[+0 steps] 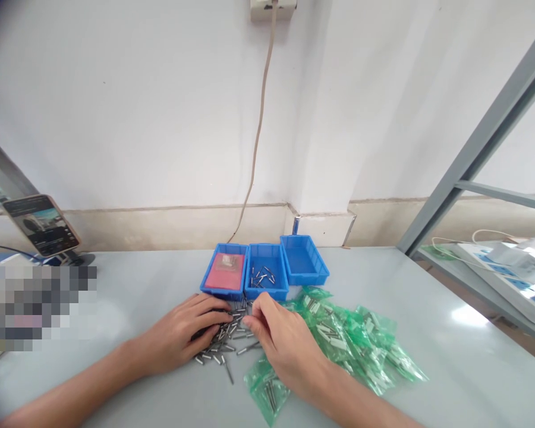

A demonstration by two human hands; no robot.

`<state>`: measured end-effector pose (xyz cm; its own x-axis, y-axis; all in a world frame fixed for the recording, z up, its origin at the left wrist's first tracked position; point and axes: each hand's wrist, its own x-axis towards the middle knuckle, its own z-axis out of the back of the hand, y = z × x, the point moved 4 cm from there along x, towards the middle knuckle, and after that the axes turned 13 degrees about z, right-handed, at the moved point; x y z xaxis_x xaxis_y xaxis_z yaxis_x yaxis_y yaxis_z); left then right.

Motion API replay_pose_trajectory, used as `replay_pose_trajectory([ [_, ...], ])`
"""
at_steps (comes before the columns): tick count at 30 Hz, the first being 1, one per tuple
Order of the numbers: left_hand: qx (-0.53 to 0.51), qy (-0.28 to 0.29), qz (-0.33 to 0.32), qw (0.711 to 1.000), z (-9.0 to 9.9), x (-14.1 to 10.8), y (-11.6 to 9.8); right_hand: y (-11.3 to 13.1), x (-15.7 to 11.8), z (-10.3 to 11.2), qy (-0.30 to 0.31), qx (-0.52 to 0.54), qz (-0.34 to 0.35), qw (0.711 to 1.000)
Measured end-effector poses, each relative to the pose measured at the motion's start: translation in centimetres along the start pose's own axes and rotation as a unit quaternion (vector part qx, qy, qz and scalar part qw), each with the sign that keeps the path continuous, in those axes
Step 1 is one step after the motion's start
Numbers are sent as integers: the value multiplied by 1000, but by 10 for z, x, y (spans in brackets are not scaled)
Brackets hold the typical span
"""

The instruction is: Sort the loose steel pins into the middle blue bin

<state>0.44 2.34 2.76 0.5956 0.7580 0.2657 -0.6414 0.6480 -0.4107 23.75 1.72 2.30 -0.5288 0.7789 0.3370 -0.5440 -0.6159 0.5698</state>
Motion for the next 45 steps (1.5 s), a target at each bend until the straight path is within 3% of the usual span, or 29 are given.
replay_pose_trajectory([
  [14,2,4,3,1000,-2,-2,3,-2,0,-3,10,82,-36,996],
  [45,7,11,11,1000,-2,-1,1,-1,-1,-3,12,42,-14,999],
])
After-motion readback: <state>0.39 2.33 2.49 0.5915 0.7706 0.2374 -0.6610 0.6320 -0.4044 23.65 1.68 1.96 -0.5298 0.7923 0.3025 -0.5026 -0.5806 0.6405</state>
